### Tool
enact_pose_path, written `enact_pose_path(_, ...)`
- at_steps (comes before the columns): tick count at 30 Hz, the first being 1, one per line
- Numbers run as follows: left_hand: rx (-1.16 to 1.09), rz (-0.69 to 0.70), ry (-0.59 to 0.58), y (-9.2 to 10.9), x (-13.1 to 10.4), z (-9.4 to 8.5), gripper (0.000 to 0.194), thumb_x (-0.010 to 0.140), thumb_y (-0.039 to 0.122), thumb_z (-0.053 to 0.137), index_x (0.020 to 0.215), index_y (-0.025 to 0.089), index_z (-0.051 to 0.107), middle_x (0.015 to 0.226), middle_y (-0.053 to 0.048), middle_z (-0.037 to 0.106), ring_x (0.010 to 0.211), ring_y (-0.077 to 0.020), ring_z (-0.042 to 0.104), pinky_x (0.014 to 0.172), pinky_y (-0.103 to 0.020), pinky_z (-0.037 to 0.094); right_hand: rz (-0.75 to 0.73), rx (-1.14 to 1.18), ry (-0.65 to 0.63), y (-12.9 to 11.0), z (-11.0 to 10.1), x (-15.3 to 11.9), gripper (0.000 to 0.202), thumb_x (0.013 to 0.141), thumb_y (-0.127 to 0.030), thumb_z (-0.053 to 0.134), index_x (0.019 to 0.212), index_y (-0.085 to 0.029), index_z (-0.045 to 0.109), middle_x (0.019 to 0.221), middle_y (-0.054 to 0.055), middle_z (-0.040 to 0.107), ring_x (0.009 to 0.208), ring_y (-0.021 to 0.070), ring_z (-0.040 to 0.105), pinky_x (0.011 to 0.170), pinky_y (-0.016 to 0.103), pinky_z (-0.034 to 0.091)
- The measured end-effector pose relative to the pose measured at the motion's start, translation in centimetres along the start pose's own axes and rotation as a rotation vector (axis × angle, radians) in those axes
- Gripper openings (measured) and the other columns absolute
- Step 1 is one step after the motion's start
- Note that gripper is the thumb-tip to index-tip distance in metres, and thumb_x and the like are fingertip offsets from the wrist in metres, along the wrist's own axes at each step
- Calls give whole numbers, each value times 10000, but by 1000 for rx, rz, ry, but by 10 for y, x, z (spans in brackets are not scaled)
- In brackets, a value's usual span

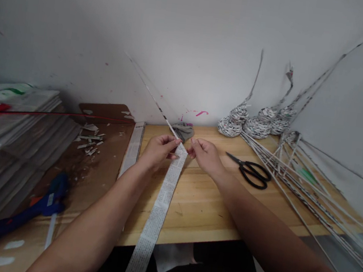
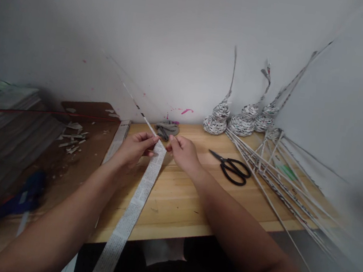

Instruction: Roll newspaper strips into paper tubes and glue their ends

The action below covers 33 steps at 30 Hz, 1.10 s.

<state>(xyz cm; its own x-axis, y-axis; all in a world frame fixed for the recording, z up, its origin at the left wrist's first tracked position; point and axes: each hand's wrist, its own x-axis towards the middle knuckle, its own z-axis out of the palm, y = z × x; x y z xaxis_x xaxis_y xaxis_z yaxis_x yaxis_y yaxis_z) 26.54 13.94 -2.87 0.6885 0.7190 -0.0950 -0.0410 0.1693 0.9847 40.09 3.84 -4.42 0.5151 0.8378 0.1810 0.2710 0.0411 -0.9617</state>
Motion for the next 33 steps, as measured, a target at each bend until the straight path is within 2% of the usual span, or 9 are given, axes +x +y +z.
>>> enact_pose_path(4,4,13,14,0,-1,2,338,638,406,818,745,134,650,698,-27,669,600,-110,608,470,-177,456,28,131,-66,0,8,-1,199,789,-364,631,760,-168,645,705,11,669,607,119,576,590,243,451)
enact_pose_path(7,13,12,17,-1,-2,3,334,632,408,821,718,137,647,681,-18,662,589,-108,605,475,-182,463,35,130,-33,0,11,-2,195,750,-358,673,729,-166,644,702,14,681,614,123,591,607,249,463)
enact_pose_path(13,76,-46,-21,0,-1,2,300,621,350,814,785,122,709,708,-25,670,603,-110,602,512,-207,498,10,53,13,4,12,-4,160,762,-326,642,725,-170,631,697,20,680,615,136,617,582,248,472)
enact_pose_path(22,168,-97,-8,5,0,0,107,666,206,750,696,123,690,632,-12,640,552,-100,574,500,-207,488,-50,-87,60,10,14,-5,141,788,-319,639,771,-180,663,734,36,717,644,155,656,586,257,504)
enact_pose_path(27,161,-95,6,5,0,-1,115,660,210,763,690,123,694,631,-14,636,541,-100,569,502,-210,484,-146,-127,103,7,16,-9,122,797,-282,638,831,-174,685,759,45,723,660,155,662,619,268,524)
enact_pose_path(30,150,-84,13,4,0,0,130,661,227,770,692,122,701,639,-18,638,528,-95,562,498,-211,476,-172,-123,119,4,17,-11,152,791,-249,641,907,-176,707,813,55,744,703,166,685,660,287,543)
enact_pose_path(33,132,-92,27,4,0,1,158,636,238,798,672,124,695,624,-12,628,508,-90,550,490,-213,467,-188,-113,111,3,18,-12,151,794,-232,636,904,-175,723,841,63,755,727,172,699,679,292,552)
